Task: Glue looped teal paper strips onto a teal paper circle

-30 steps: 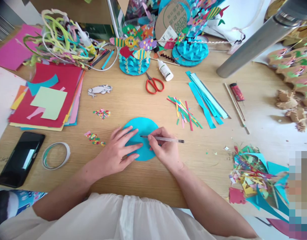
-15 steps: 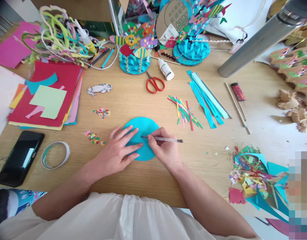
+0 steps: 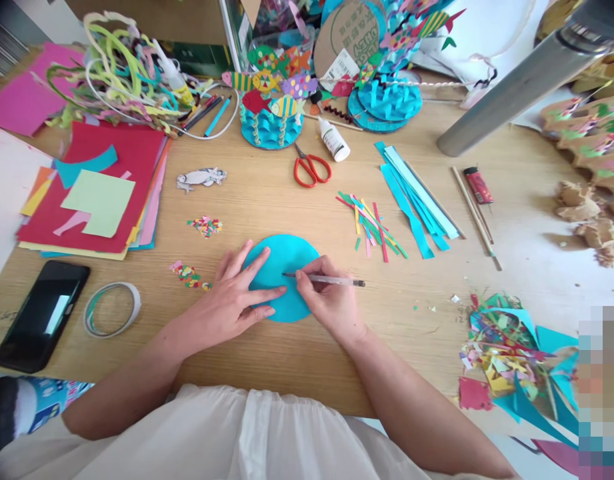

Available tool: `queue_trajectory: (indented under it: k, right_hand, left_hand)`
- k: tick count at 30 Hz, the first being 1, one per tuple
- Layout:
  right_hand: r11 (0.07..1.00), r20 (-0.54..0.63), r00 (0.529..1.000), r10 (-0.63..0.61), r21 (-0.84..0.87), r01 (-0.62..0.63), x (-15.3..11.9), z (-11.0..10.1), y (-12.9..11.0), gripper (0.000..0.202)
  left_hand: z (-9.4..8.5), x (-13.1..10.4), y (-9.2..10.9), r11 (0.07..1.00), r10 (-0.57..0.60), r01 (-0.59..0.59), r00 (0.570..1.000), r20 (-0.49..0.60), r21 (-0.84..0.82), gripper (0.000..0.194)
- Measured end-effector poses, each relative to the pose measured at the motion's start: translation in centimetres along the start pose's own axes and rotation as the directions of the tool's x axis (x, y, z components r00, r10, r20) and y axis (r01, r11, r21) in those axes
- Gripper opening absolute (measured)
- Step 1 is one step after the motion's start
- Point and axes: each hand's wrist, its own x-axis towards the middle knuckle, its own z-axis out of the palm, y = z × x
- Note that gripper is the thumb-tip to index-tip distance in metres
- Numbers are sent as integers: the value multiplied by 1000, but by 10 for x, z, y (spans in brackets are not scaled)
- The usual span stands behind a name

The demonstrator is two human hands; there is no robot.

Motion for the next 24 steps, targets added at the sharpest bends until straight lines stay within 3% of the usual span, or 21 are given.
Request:
queue_trajectory:
  k: [24]
  right_hand:
    - [1000,4,1000,3,-4,-3,-1,0,1,25]
  left_hand:
    - [2,0,1,1000,3,-3,1000,-14,1,34]
